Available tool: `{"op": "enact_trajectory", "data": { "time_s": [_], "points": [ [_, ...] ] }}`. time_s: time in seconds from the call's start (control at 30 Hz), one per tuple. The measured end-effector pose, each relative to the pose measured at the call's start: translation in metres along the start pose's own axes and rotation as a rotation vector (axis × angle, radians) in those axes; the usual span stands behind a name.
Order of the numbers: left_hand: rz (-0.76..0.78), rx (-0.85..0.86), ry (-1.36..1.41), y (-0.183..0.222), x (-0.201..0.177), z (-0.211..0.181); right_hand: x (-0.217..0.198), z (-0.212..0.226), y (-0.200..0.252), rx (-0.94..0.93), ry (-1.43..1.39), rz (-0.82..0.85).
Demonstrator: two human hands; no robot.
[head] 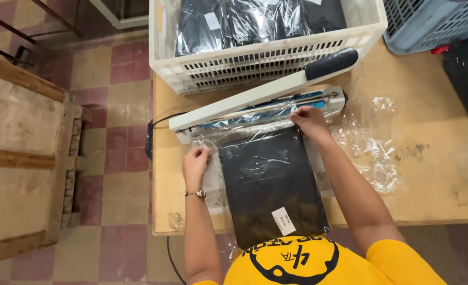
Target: Sealing plastic bags using a manual impulse heat sealer
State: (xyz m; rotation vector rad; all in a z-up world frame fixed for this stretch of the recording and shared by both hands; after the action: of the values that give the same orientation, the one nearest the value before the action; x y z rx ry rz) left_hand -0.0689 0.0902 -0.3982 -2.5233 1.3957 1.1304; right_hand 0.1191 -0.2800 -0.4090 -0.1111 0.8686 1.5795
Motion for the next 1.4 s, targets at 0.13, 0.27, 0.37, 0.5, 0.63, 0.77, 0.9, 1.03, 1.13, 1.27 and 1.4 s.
{"op": "enact_trajectory", "data": {
  "time_s": [0.13,0.27,0.37,0.5,0.63,0.77,0.9,1.03,1.13,1.27,1.4],
  "points": [
    [-0.111,-0.019,0.042,-0.018,0.008,0.009,0.002,0.005,-0.002,0.019,-0.069,-0.032],
    [-0.246,0.05,0.012,-0.043,0.02,0.013,0.005,0.006,-0.011,-0.006,-0.353,-0.089],
    [-0.294,0.048,-0.04,-0.054,0.024,0.009,0.006,0.005,-0.026,-0.037,-0.262,-0.19],
    [-0.358,0.044,-0.104,-0.066,0.03,0.004,0.014,0.003,-0.041,-0.113,-0.024,-0.363],
    [-0.402,0.072,-0.104,-0.06,0.032,-0.002,0.014,0.009,-0.037,-0.257,0.033,-0.434],
    [-0.403,0.075,-0.079,-0.059,0.03,-0.006,0.019,0.004,-0.044,-0.341,0.119,-0.5],
    [-0.415,0.078,-0.079,-0.063,0.029,-0.007,0.017,0.001,-0.05,-0.358,0.156,-0.593],
    [-0.435,0.078,-0.088,-0.065,0.03,-0.005,0.022,-0.012,-0.062,-0.413,0.225,-0.65],
    [-0.436,0.068,-0.077,-0.065,0.03,-0.004,0.024,-0.014,-0.065,-0.435,0.234,-0.644],
    [-0.452,0.067,-0.096,-0.07,0.03,0.001,0.024,-0.012,-0.067,-0.454,0.257,-0.63],
    [-0.452,0.058,-0.096,-0.07,0.029,0.001,0.022,-0.008,-0.063,-0.445,0.234,-0.59]
  ]
}}
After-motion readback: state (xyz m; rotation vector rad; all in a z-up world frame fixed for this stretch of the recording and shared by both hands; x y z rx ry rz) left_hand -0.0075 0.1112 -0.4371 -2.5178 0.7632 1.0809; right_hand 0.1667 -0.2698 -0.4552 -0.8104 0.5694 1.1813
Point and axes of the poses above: each hand's wrist, its own y-axis away from the middle knuckle, its own x-axis out of the palm, z = x × y, the point moved 4 cm from there along -y, towards the middle knuckle, and after that the axes turned 10 degrees about x, right-handed, at the moved point
